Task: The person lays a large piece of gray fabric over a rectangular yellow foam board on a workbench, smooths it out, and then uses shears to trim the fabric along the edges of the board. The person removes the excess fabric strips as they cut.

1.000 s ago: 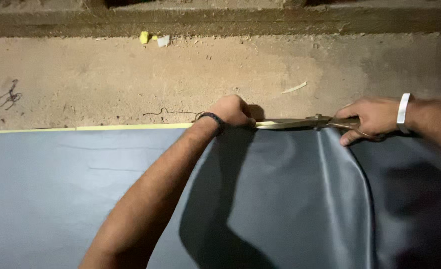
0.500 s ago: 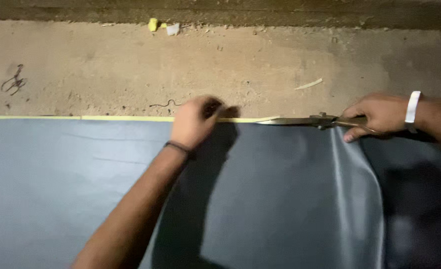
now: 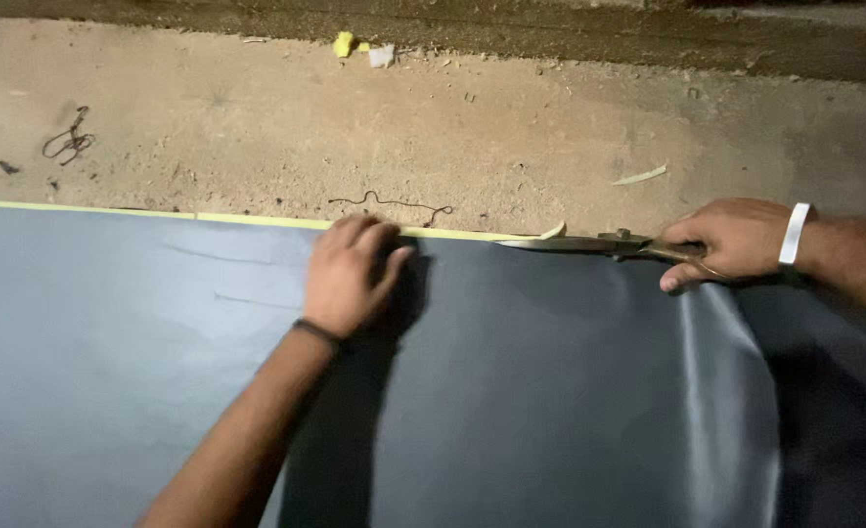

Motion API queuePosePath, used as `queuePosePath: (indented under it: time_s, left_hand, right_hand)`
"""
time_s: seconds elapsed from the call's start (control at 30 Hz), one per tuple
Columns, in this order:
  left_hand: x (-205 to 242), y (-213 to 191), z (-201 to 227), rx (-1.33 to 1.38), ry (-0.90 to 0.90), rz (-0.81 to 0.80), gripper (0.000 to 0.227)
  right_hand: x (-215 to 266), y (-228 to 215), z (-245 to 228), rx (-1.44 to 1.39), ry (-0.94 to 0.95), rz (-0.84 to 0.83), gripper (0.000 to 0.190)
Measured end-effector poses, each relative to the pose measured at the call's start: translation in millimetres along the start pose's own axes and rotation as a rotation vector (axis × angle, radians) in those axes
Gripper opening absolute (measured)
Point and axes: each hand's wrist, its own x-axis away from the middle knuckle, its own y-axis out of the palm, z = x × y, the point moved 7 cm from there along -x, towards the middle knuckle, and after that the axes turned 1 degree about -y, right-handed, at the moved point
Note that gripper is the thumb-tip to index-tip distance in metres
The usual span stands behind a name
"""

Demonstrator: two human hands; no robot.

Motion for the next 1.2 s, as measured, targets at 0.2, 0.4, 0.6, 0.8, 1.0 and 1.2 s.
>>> queuePosePath:
  time_s: [0.2,0.4,0.6,0.8,1.0,1.2]
  left_hand:
    - [-97,91,52,0.202,-0.116,-0.693,0.033]
    - [-97,90,49,0.06,-0.137,-0.802,0.029]
    - [-88,100,51,0.11,-0.111,-0.854,0.031]
    - [-100,103,36,0.333,-0.199,-0.728,0.035]
    - [-92,75,-4,0.428,-0.221,-0.379,0.033]
    - [18,-6,-46,-0.004,-0.213,-0.053,0.057]
  right_hand:
    - [10,4,32,0.151,0.064,-0.089,0.072]
    - [6,19,43,-0.018,-0.018,-0.064,0.069]
    - [4,21,38,-0.072,0.022,-0.066,0.062]
    - [-7,12,12,0.032,-0.037,-0.071,0.061]
    - [-14,2,0,-0.011,-0.074,-0.018,0.062]
    - [-11,2,-5,-0.101,-0.045,-0.07,0.07]
